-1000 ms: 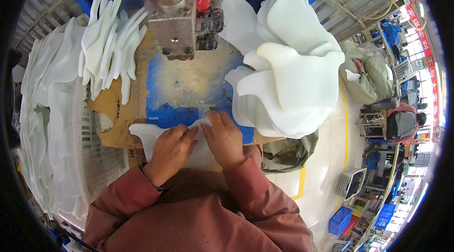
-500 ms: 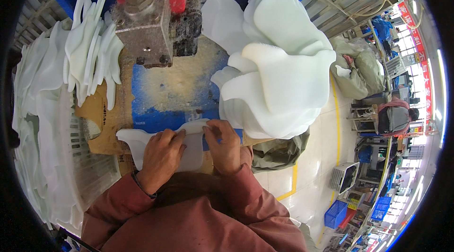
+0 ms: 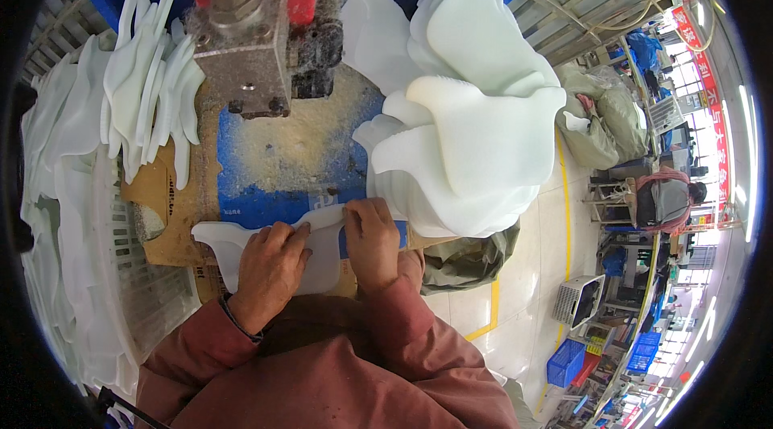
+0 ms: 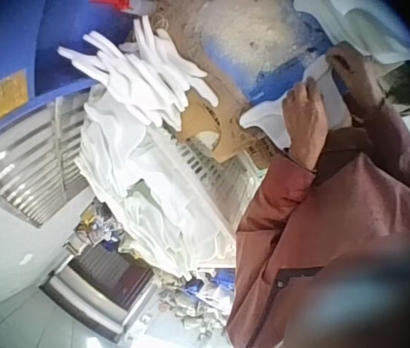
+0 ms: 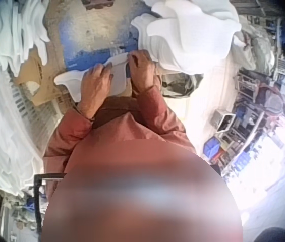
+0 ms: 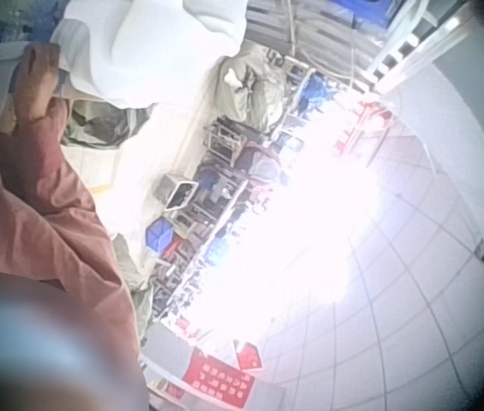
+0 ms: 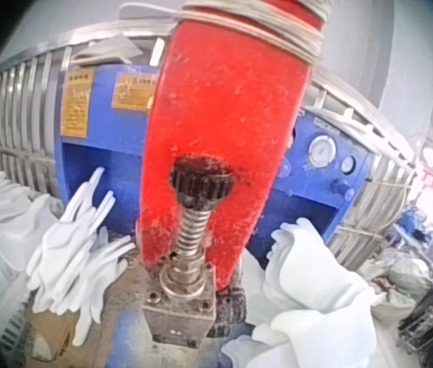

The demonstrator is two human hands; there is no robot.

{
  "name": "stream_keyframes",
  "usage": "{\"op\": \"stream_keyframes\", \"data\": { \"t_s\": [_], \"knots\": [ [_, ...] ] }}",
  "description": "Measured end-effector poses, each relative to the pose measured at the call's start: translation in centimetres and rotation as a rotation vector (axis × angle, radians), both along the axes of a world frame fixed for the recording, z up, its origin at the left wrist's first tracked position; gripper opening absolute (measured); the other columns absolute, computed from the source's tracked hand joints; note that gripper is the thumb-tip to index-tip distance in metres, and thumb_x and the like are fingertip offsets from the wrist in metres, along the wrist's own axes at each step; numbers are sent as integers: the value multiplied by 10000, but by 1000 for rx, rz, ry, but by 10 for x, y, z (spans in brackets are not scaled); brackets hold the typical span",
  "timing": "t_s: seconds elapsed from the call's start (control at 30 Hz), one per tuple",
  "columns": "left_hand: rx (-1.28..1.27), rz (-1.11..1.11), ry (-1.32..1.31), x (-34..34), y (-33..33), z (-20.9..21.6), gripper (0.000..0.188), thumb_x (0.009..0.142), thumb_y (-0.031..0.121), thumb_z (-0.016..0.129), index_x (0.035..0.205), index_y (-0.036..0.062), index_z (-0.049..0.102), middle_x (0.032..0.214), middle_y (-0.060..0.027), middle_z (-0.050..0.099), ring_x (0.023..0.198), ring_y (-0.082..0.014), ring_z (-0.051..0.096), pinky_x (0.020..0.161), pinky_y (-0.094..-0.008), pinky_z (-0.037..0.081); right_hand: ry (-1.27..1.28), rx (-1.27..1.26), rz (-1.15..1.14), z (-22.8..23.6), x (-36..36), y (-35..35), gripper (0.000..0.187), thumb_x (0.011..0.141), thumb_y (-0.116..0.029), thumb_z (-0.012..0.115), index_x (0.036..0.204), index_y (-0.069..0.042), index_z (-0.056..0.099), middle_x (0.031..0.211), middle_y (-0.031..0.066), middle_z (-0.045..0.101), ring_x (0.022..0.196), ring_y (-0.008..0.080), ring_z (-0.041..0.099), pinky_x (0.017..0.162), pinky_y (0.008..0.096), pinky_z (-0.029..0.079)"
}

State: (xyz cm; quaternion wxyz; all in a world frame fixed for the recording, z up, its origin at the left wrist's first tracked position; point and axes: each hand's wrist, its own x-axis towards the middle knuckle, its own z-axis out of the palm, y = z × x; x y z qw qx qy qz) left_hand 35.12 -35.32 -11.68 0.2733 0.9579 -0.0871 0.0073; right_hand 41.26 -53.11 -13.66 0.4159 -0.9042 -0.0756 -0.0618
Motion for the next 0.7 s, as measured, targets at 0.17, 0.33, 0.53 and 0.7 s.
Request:
{"op": "stream_keyframes", "data": {
  "t_s": [0.17, 0.33, 0.53, 0.7],
  "knots": [
    [18, -22, -38, 2, 1, 0, 349, 911, 139, 722, 1235, 12, 692, 979, -73, 549, 874, -253, 608, 766, -404, 497, 10, -80, -33, 5, 4, 2, 113, 905, -16, 698, 995, -26, 631, 972, 162, 641, 829, 409, 647, 705, 461, 531],
    [14, -30, -134, -2, 0, -10, 333, 898, 120, 694, 1208, -3, 691, 958, -87, 560, 857, -273, 608, 734, -423, 493, 154, -175, -24, -7, 6, -9, 160, 905, -94, 749, 1017, -17, 663, 902, 186, 671, 805, 317, 662, 738, 406, 529],
    [-53, 6, -213, -5, -12, -34, 132, 937, 93, 604, 949, -19, 673, 853, -168, 622, 705, -350, 639, 634, -495, 525, 213, -335, 119, -24, 22, -24, 191, 902, -209, 665, 967, -29, 677, 893, 198, 679, 800, 383, 646, 739, 478, 514],
    [-268, -25, -20, -9, 0, -51, 342, 973, 138, 610, 1296, 32, 644, 1029, -150, 611, 959, -352, 629, 845, -439, 510, -18, -325, 113, -12, 17, -27, 145, 820, -91, 744, 855, -18, 624, 862, 174, 623, 840, 389, 604, 779, 479, 477]
  ]
}}
